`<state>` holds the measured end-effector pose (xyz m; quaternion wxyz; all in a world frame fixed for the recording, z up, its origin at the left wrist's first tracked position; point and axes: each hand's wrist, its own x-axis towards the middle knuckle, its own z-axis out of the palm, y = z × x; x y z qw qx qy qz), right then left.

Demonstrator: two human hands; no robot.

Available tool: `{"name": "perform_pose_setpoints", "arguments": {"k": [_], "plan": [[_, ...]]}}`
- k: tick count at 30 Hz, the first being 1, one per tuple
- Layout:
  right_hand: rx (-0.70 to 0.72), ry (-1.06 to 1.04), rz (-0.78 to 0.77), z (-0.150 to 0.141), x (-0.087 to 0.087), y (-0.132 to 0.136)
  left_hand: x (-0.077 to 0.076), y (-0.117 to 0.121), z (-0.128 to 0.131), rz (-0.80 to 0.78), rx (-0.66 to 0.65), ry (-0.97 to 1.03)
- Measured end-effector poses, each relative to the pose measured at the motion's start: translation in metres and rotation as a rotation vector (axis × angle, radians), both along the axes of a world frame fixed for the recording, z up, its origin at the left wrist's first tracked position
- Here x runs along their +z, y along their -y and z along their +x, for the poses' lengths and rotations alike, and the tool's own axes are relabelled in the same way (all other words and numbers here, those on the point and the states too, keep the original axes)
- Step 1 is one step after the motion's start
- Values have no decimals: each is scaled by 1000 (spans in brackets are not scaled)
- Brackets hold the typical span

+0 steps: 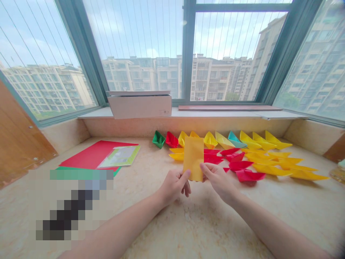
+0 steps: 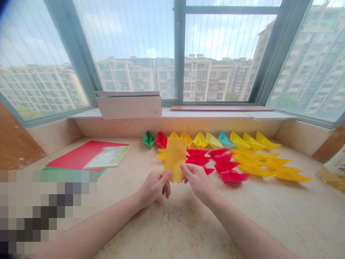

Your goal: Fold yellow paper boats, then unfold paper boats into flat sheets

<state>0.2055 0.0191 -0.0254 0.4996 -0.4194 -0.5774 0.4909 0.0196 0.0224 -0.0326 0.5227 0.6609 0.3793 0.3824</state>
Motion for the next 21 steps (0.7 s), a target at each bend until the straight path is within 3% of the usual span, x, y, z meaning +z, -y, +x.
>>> {"name": "perform_pose_setpoints", "arguments": {"k": [12,16,21], "plan": [[-37,63,19,0,2,1,-2,4,-4,-69,-161,41],[-53,72,19,0,1,-1,-3,5,-4,-81,-146,38],[59,109,-2,-3,3,3,5,5,-5,-71,-208,117]]}}
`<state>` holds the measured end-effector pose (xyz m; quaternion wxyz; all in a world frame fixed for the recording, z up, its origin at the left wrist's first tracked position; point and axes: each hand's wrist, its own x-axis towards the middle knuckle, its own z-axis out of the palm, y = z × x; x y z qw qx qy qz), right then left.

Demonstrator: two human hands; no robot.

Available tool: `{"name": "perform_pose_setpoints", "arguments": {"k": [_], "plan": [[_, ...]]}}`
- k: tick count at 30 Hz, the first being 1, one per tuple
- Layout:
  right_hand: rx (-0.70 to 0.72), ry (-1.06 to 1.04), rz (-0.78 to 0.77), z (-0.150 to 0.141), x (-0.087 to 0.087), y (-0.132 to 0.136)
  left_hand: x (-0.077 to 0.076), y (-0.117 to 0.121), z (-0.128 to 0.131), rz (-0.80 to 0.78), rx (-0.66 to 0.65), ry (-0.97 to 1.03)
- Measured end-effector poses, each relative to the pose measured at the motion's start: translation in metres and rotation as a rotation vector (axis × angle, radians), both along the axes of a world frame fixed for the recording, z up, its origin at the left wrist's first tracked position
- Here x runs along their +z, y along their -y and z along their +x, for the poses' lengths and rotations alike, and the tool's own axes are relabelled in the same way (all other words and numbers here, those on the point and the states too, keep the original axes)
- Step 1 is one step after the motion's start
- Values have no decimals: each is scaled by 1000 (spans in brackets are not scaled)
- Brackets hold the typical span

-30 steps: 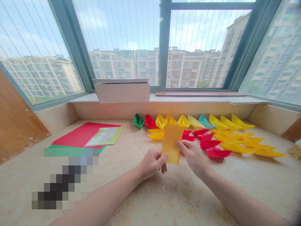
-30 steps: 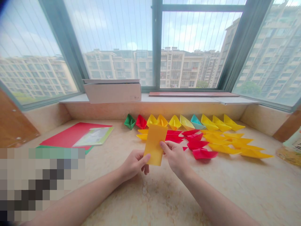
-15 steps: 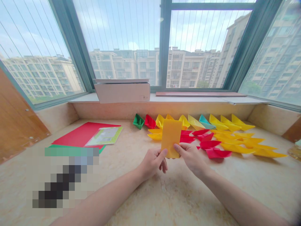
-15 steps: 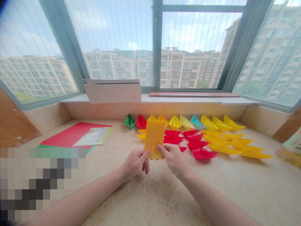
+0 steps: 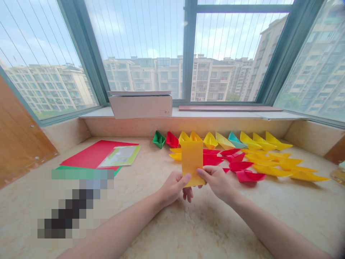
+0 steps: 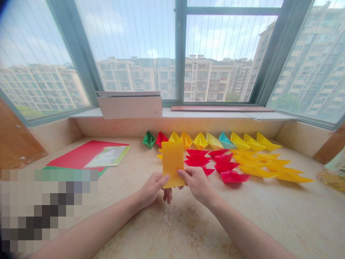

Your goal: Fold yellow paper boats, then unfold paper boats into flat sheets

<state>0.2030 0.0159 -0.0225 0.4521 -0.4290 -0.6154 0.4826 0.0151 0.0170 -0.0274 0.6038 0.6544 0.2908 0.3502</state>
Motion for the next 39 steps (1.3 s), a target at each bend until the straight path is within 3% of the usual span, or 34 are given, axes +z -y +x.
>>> {"name": "perform_pose_setpoints", "arguments": {"k": [3,10,16,23,27,30,34,39], "plan": [[79,44,7,-2,2,4,4,0,2,-23,15,14],[77,112,34,-4,8,9,2,-5,5,-22,264,26],[62,181,110,-3,10,11,3,-3,6,-61,302,81],[89,232,68,-4,1,13,4,-3,6,-48,321,87],[114,210,106,0,4,12,4,-2,6,-46,285,50],[103,112,179,4,8,7,1,1,3,-63,179,-5],[-12,3,194,7,13,3,-6,4,-3,-156,-47,-86],[-123,-33,123,5,13,4,-9,5,-4,-156,-96,-124]]}}
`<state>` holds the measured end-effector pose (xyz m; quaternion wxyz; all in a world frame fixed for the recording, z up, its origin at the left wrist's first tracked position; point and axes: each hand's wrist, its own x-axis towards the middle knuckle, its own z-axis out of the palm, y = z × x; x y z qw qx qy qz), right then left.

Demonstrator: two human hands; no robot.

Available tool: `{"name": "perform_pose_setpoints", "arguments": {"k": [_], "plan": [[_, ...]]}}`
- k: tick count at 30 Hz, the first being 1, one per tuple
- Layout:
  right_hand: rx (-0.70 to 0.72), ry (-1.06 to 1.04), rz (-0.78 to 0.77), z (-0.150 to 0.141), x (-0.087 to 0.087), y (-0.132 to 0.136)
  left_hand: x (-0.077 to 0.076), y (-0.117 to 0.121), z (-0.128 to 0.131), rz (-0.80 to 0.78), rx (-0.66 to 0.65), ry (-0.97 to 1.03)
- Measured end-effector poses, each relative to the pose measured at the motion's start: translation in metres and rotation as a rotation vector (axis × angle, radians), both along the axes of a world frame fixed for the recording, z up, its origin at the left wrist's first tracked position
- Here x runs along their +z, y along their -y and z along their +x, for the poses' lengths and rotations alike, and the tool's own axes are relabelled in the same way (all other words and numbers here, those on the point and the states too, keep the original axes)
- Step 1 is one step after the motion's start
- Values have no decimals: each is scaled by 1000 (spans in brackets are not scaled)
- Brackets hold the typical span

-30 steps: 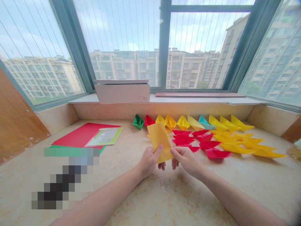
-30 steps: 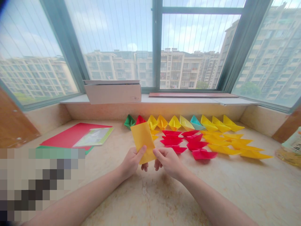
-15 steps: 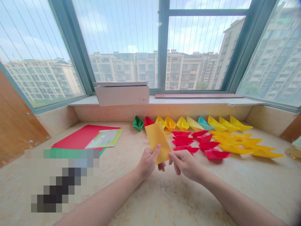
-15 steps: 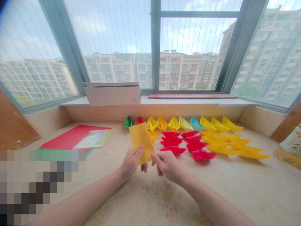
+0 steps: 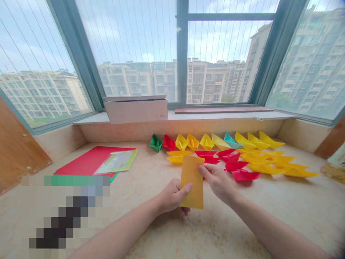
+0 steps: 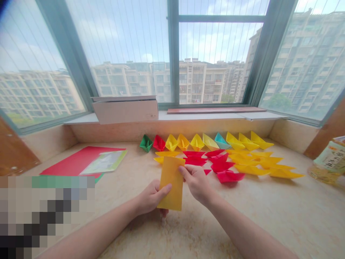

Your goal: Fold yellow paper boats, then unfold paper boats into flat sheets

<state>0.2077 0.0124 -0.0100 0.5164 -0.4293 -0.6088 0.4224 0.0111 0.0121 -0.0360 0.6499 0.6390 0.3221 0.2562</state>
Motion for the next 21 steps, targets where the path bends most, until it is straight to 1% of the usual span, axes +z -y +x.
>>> {"name": "perform_pose_setpoints", "arguments": {"k": [4,8,13,21], "plan": [[-24,-44,-3,0,-1,0,5,0,2,48,24,59],[-25,-93,-20,1,1,0,8,1,3,87,34,43],[26,-226,-32,1,3,0,6,1,3,68,-3,28],[-36,-226,-17,1,2,0,2,-2,4,83,-3,34]]}}
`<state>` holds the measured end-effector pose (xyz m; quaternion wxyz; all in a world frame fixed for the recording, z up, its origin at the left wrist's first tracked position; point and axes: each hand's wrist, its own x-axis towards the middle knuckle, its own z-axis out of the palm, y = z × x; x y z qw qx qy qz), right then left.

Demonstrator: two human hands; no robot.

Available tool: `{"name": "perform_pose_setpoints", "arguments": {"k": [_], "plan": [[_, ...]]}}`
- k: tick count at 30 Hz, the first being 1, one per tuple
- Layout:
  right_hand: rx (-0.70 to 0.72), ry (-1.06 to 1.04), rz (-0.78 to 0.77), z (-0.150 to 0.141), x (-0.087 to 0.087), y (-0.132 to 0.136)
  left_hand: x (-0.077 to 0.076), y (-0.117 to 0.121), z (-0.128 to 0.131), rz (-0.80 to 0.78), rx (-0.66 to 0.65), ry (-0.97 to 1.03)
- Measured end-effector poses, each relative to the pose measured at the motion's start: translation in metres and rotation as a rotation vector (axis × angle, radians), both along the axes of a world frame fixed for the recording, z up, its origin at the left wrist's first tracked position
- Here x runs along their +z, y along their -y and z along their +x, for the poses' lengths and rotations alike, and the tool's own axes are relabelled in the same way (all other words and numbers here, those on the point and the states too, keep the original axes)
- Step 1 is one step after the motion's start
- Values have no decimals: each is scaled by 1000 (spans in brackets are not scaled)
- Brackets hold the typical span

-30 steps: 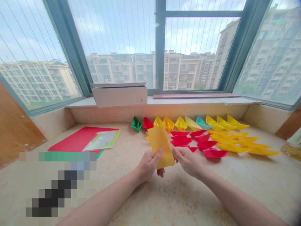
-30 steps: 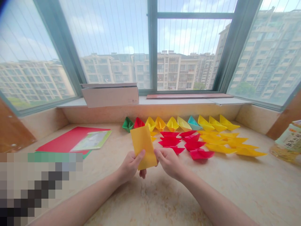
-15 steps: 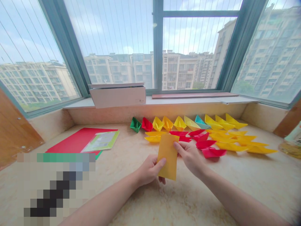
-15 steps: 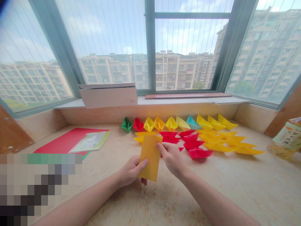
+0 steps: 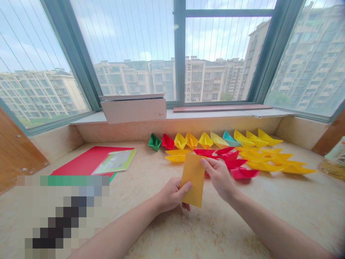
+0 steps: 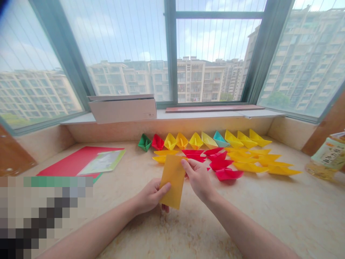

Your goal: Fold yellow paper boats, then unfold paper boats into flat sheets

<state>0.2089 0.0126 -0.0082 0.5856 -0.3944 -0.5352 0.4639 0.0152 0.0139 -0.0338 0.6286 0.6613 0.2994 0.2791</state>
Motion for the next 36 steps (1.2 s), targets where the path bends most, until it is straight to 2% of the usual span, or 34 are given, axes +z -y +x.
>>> {"name": "perform_pose_setpoints", "arguments": {"k": [6,15,24,26,31,36], "plan": [[-12,-26,35,-2,2,2,-1,-1,0,30,-12,-22],[-65,50,81,0,1,1,-5,-4,1,31,-22,-25],[-182,72,138,-2,3,6,-2,-3,1,-3,-40,-47],[-160,64,130,-2,3,4,-3,-3,1,-6,-27,-39],[3,89,71,1,-2,-2,-5,-5,2,-9,44,-18],[-38,95,51,-1,-5,-1,-6,-6,2,-32,37,-12]]}}
